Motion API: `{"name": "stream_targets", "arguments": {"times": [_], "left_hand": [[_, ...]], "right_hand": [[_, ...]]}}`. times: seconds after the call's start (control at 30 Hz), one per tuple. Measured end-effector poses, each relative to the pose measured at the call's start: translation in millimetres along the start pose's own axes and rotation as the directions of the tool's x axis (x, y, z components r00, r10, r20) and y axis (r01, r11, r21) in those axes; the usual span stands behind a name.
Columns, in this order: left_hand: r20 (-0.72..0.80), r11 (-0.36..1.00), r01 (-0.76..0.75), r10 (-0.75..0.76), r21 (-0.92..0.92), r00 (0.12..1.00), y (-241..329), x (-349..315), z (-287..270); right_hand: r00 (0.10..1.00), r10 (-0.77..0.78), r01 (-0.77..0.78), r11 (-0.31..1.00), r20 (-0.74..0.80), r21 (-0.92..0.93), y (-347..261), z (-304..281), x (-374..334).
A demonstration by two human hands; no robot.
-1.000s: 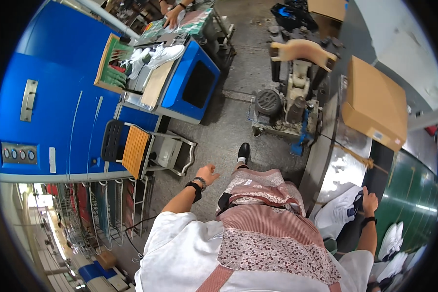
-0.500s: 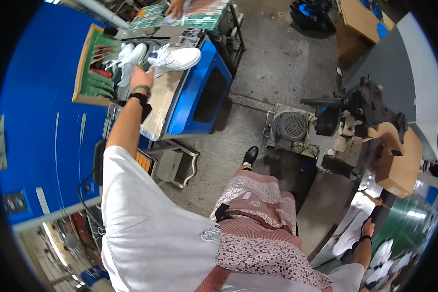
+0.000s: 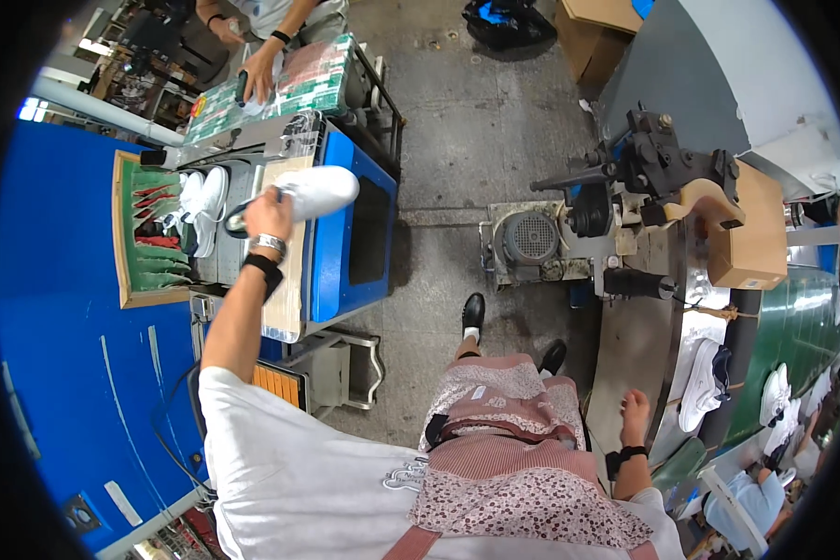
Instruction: Pairing shoes with shoe lasts and placing them on an assembly line conveyor.
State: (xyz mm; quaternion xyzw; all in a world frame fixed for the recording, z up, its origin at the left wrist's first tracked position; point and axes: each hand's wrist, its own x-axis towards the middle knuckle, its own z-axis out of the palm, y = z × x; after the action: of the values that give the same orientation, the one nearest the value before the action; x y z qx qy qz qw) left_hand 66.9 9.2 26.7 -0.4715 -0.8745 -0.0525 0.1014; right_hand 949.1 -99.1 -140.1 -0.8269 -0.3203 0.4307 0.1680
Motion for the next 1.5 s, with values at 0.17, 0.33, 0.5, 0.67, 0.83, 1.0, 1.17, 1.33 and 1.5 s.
{"name": "stream_targets", "arguments": {"times": [0.17, 0.33, 0.5, 0.67, 0.83, 1.0, 1.17, 1.33, 1.5], "left_hand": [[0.099, 0.846, -0.219, 0.302, -0.486, 0.948, 180, -100, -95], [0.062, 0.491, -0.260, 0.547, -0.831, 0.835, 331, -227, -151], [0.032, 0.322, -0.202, 0.594, -0.925, 0.803, 434, -316, -140], [0.074, 0.356, -0.146, 0.537, -0.923, 0.841, 502, -318, -94], [0.314, 0.329, 0.180, 0.417, -0.927, 0.853, 528, -318, -46], [0.318, 0.168, 0.272, 0.407, -0.947, 0.856, 529, -346, -9], [0.465, 0.002, 0.559, 0.559, -0.829, 0.687, 543, -342, -10], [0.618, -0.044, 0.825, 0.639, -0.564, 0.457, 555, -354, -10], [0.564, -0.199, 0.961, 0.779, -0.194, 0.275, 546, -378, -29]], "right_hand": [[0.735, -0.045, -0.390, 0.788, 0.677, 0.476, -170, 90, -69], [0.355, -0.414, -0.701, 0.476, 0.838, 0.532, -213, 94, -86], [0.529, -0.473, -0.606, 0.371, 0.705, 0.704, -232, -29, -102], [0.715, -0.626, 0.135, 0.561, 0.312, 0.816, -238, -79, -47], [0.582, -0.792, 0.682, 0.598, 0.183, 0.422, -289, -71, -16], [0.500, -0.851, 0.845, 0.520, 0.160, 0.124, -300, -68, -52], [0.426, -0.883, 0.873, 0.344, 0.196, -0.347, -334, -60, -69], [0.503, -0.761, 0.807, 0.243, 0.410, -0.538, -378, -46, -80], [0.306, -0.921, 0.910, 0.208, 0.243, -0.359, -318, -51, -73]]}}
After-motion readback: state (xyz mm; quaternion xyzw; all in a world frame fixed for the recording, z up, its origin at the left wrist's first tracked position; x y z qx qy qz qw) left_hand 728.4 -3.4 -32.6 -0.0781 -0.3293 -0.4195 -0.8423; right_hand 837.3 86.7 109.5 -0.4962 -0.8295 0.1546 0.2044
